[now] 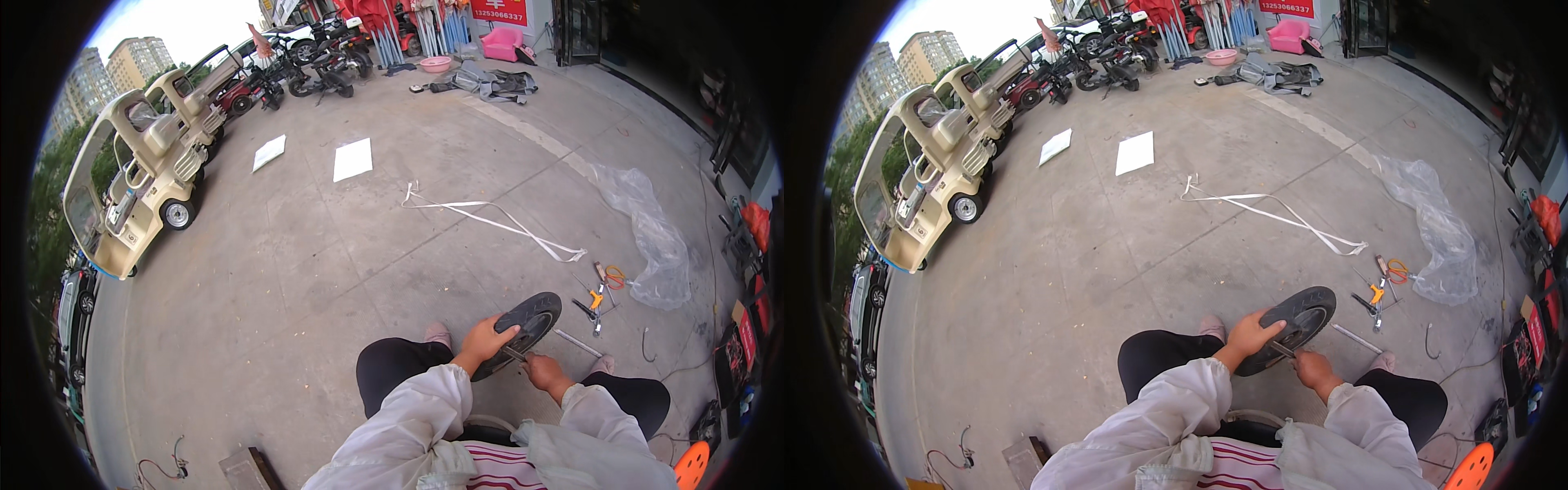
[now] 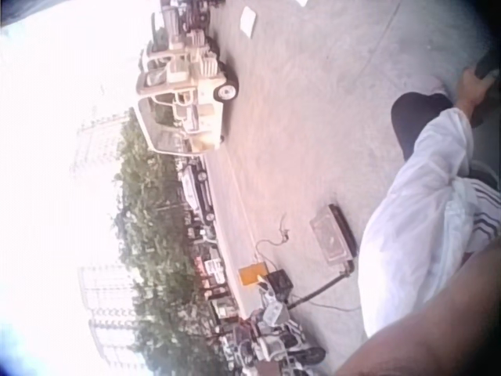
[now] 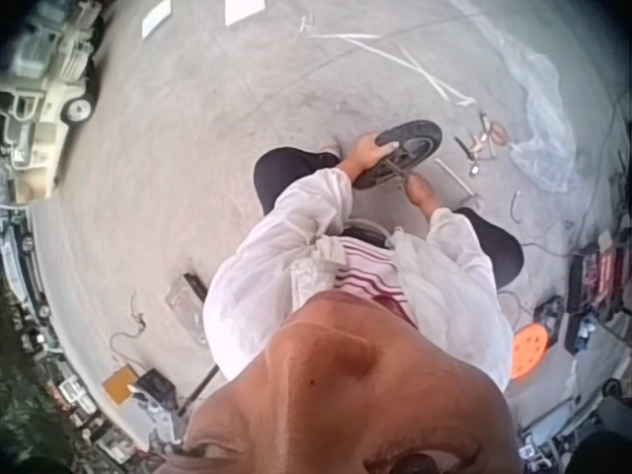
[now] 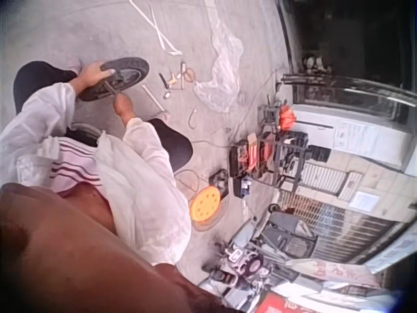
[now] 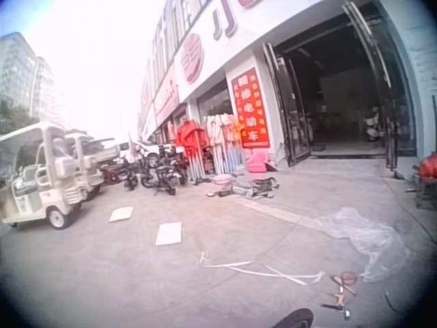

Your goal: The person uses a metal tire lever to pry the tire bead away from the rim of a small wheel. They repeatedly insert the lever between the tire and rim, rotating the wheel to work around the circumference.

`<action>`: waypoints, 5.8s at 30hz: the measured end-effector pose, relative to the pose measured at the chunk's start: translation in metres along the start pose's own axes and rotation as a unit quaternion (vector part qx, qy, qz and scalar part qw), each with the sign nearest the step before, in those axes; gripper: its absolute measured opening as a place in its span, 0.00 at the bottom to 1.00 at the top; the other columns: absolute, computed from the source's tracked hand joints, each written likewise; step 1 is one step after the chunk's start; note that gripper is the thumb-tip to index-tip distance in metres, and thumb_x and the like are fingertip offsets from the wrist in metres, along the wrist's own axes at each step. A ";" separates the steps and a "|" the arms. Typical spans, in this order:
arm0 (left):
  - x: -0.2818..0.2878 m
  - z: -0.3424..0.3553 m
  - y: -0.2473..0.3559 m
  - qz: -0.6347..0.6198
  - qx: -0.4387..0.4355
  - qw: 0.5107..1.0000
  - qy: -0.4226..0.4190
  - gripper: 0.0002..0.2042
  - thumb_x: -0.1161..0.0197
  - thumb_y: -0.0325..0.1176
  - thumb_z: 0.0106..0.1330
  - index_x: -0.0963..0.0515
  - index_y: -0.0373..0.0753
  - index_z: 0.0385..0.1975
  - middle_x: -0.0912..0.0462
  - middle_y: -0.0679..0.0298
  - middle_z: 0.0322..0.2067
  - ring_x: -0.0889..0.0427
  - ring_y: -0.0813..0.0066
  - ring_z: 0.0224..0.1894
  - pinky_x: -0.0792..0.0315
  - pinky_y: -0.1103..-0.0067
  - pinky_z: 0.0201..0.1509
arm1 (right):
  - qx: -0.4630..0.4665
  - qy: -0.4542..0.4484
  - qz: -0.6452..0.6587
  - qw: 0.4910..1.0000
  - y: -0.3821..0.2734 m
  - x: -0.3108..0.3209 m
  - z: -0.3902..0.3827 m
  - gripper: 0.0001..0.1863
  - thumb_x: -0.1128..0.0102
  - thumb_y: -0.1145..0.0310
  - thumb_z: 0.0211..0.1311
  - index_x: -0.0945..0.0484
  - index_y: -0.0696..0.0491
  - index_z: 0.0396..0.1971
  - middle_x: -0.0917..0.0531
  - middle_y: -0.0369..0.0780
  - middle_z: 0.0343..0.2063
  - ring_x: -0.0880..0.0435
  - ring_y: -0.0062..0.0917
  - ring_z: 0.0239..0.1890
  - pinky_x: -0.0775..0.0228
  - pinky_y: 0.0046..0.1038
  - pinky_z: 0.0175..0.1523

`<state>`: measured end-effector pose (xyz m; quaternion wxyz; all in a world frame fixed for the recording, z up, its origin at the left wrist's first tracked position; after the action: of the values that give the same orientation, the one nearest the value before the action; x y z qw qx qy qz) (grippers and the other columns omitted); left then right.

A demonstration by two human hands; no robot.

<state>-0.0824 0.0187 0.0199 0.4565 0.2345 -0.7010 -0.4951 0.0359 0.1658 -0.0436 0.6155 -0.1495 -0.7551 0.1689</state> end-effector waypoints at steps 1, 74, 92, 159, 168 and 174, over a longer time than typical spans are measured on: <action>0.000 0.001 0.005 0.005 -0.011 1.000 -0.006 0.29 0.38 0.58 0.57 0.22 0.42 0.52 0.17 0.49 0.42 0.19 0.51 0.47 0.27 0.65 0.51 | -0.022 0.011 0.028 0.999 -0.004 -0.001 -0.006 0.15 0.43 0.57 0.63 0.27 0.56 0.31 0.18 0.52 0.27 0.19 0.51 0.34 0.29 0.48 0.38; 0.003 0.045 -0.038 -0.066 0.104 0.992 0.021 0.22 0.31 0.42 0.59 0.23 0.29 0.44 0.19 0.62 0.36 0.25 0.76 0.35 0.30 0.79 0.43 | 0.175 0.010 -0.216 0.961 0.039 0.051 0.140 0.09 0.39 0.60 0.56 0.20 0.42 0.36 0.17 0.32 0.32 0.19 0.27 0.42 0.37 0.34 0.52; -0.015 0.065 -0.028 -0.100 0.118 0.988 -0.025 0.20 0.30 0.43 0.59 0.21 0.31 0.42 0.18 0.65 0.32 0.24 0.77 0.34 0.29 0.79 0.41 | -0.190 0.059 0.294 0.935 -0.012 -0.031 -0.029 0.20 0.52 0.50 0.69 0.26 0.55 0.32 0.19 0.50 0.26 0.20 0.51 0.32 0.31 0.48 0.38; -0.040 0.030 0.013 0.206 -0.044 0.974 -0.088 0.18 0.33 0.33 0.42 0.21 0.39 0.37 0.17 0.49 0.31 0.18 0.46 0.38 0.26 0.64 0.43 | 0.169 -0.165 -0.381 0.894 -0.049 0.211 0.047 0.10 0.36 0.61 0.53 0.15 0.53 0.26 0.14 0.40 0.26 0.14 0.38 0.31 0.23 0.38 0.32; -0.056 0.034 0.014 0.219 -0.058 0.966 -0.127 0.20 0.33 0.31 0.42 0.21 0.40 0.40 0.17 0.49 0.35 0.18 0.47 0.41 0.26 0.64 0.45 | 0.109 -0.159 -0.283 0.939 0.036 0.226 0.000 0.22 0.40 0.46 0.56 0.19 0.52 0.21 0.19 0.43 0.19 0.18 0.44 0.28 0.28 0.43 0.31; -0.021 0.031 -0.007 0.142 -0.043 0.985 -0.089 0.23 0.33 0.26 0.40 0.22 0.39 0.43 0.17 0.51 0.36 0.18 0.49 0.43 0.27 0.66 0.48 | -0.008 0.032 -0.299 0.954 0.056 0.328 -0.061 0.19 0.40 0.51 0.59 0.26 0.52 0.24 0.22 0.41 0.20 0.20 0.41 0.28 0.30 0.40 0.32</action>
<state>-0.1006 0.0472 0.0024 0.4677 0.0678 -0.7429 -0.4741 0.0319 0.3626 0.2314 0.6604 0.0728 -0.7466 -0.0336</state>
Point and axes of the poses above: each hand's wrist, its own z-axis towards the middle knuckle, its own x-axis out of the back of the hand, y = z × x, the point moved 7 cm from there along z, towards the middle knuckle
